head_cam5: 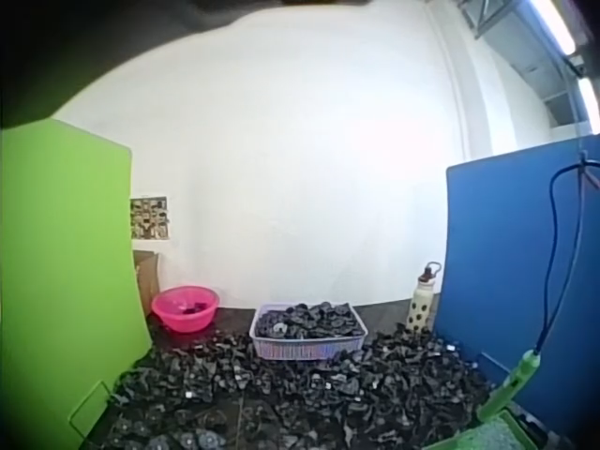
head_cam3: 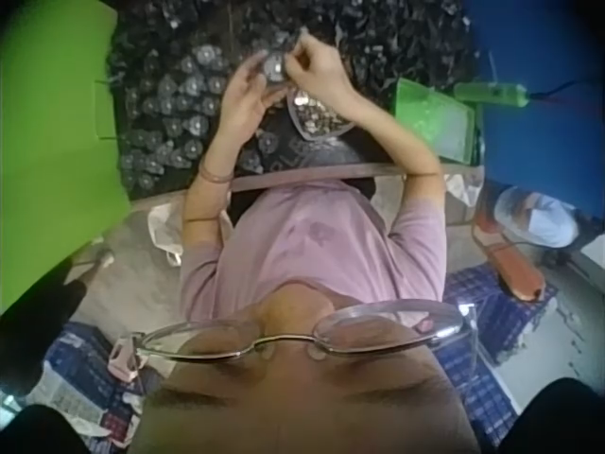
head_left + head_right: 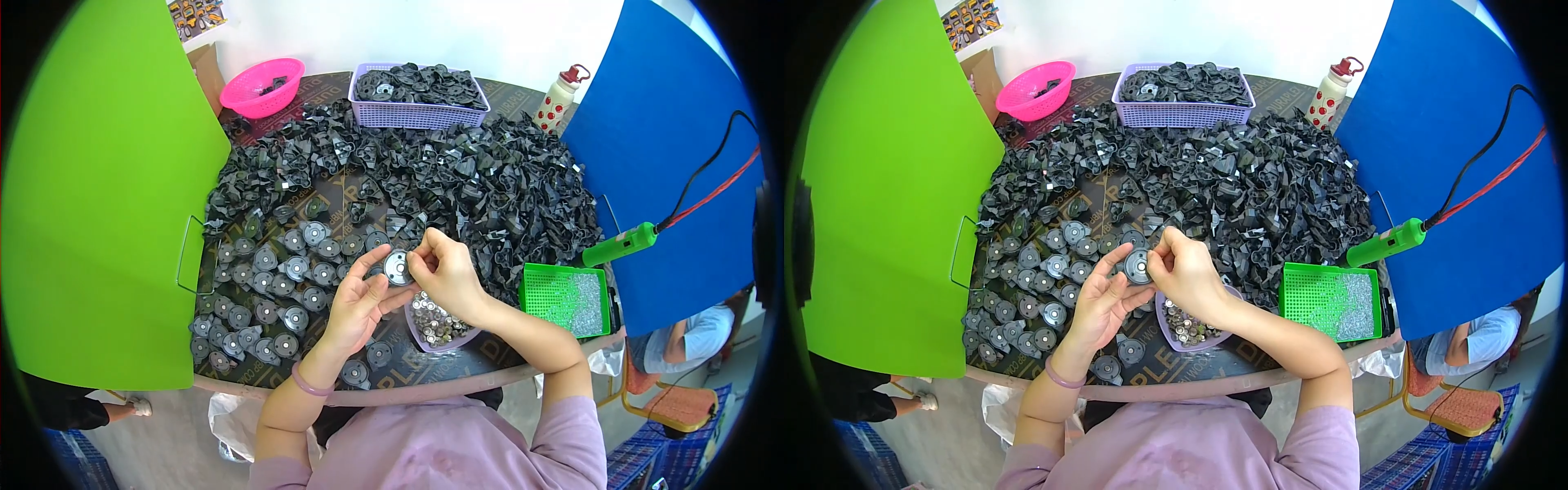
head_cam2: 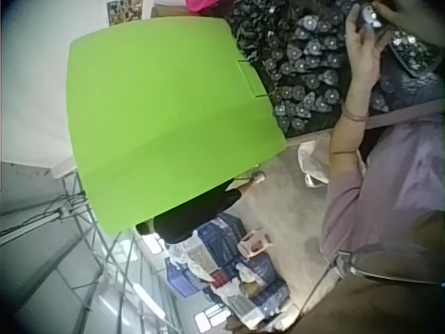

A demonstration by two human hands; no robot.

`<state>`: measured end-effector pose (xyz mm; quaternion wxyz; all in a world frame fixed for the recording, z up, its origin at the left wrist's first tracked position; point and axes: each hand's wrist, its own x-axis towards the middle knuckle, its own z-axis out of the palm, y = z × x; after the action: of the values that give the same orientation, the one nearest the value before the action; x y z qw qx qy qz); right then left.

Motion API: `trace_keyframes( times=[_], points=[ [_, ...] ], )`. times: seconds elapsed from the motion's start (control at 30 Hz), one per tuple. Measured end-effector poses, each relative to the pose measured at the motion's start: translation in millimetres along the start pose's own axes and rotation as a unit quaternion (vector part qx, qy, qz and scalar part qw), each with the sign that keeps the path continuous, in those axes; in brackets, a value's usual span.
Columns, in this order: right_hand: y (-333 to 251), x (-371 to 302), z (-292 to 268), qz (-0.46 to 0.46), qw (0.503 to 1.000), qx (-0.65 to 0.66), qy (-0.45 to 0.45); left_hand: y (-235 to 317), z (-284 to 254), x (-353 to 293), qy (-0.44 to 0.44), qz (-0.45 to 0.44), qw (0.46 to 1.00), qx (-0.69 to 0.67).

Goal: Assembling small metal components into black plastic toy bases.

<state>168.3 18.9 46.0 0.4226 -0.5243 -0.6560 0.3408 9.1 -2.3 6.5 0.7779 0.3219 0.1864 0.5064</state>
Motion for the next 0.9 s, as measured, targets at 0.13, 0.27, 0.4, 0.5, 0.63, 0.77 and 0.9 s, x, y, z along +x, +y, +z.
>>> trace_keyframes(
  times=[0.13, 0.27, 0.4, 0.5, 0.63, 0.77, 0.9],
  points=[
    [0, 3, -6, -0.038, 0.995, -0.049, -0.078, 2, -2, -1, 0.047, 0.049, 0.980, 0.185],
    [-7, 17, -15, -0.067, 0.973, -0.001, -0.222, 4, 2, -2, 0.039, 0.083, 0.981, 0.171],
    [8, 45, -6, -0.076, 0.966, -0.033, -0.246, 6, -9, 0, 0.073, 0.118, 0.951, 0.277],
    [24, 91, 13, -0.031, 0.982, -0.032, -0.183, 28, -19, 6, 0.173, 0.238, 0.900, 0.323],
    [43, 139, 55, -0.054, 0.979, -0.124, -0.155, 55, -36, 2, 0.242, 0.309, 0.888, 0.238],
    [53, 161, 88, -0.055, 0.944, -0.251, -0.205, 64, -43, -1, 0.265, 0.275, 0.911, 0.157],
    [52, 164, 98, -0.049, 0.896, -0.368, -0.245, 61, -47, 0, 0.259, 0.288, 0.902, 0.192]
  ],
)
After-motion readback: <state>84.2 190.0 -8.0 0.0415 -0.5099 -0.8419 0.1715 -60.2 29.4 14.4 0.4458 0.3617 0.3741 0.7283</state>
